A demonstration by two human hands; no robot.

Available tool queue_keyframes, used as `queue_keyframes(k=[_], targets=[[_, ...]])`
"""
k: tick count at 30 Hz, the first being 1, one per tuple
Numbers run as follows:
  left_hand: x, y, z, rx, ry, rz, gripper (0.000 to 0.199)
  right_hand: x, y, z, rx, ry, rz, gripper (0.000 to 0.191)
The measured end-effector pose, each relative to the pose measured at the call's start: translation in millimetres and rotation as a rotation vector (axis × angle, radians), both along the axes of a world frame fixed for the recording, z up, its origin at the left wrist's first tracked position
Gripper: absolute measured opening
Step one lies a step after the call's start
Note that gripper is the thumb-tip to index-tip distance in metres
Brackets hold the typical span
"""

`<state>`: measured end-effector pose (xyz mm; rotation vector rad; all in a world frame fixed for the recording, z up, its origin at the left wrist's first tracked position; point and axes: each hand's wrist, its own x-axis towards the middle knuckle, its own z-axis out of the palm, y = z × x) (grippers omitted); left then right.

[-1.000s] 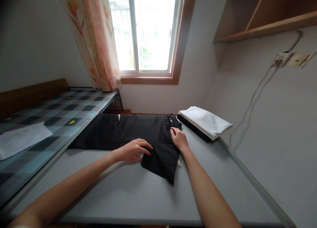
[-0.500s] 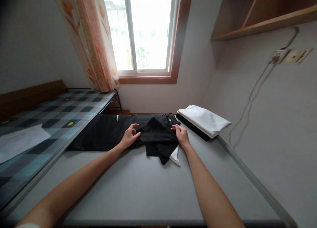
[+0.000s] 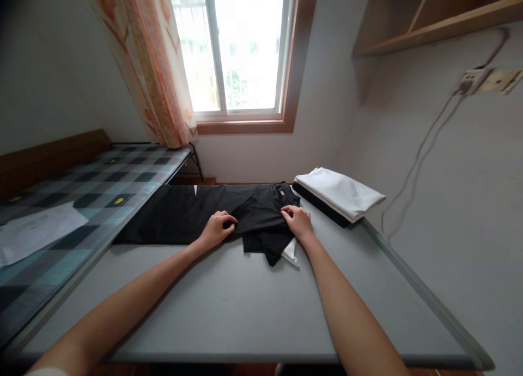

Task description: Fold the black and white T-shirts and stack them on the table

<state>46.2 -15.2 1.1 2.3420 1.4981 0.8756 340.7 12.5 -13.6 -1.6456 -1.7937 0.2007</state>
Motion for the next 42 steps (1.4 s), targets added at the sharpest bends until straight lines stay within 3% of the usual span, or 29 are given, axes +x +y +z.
queue_keyframes(k=[9, 14, 21, 23, 25, 29, 42], targets=[[-0.4, -1.0, 1.6, -0.021, -0.040, 0.039, 0.010, -3.2, -3.1, 0.6, 0.010, -0.011, -0.043, 0.028], [3.0, -5.9, 2.3, 0.018, 0.066, 0.142, 0.016, -7.6, -6.6, 3.6, 0.004, -0.038, -0.035, 0.024], [3.4, -9.8, 1.3, 0.125, 0.073, 0.165, 0.013, -7.1, -5.0, 0.3, -0.010, -0.047, -0.037, 0.026], [3.2, -10.7, 0.6, 0.179, 0.061, 0.122, 0.014, -7.0, -5.0, 0.4, 0.006, -0.043, -0.038, 0.026], [3.3, -10.9, -0.6, 0.194, 0.066, 0.001, 0.019, -7.4, -5.1, 0.7, 0.022, -0.034, -0.040, 0.027], [3.8, -10.6, -3.5, 0.141, 0.123, -0.198, 0.030, -8.2, -4.9, 0.6, 0.037, -0.022, -0.050, 0.030], [0.1, -4.9, 8.4, 0.014, 0.056, -0.281, 0.025, -6.9, -3.1, -2.9, 0.042, -0.022, -0.054, 0.028]])
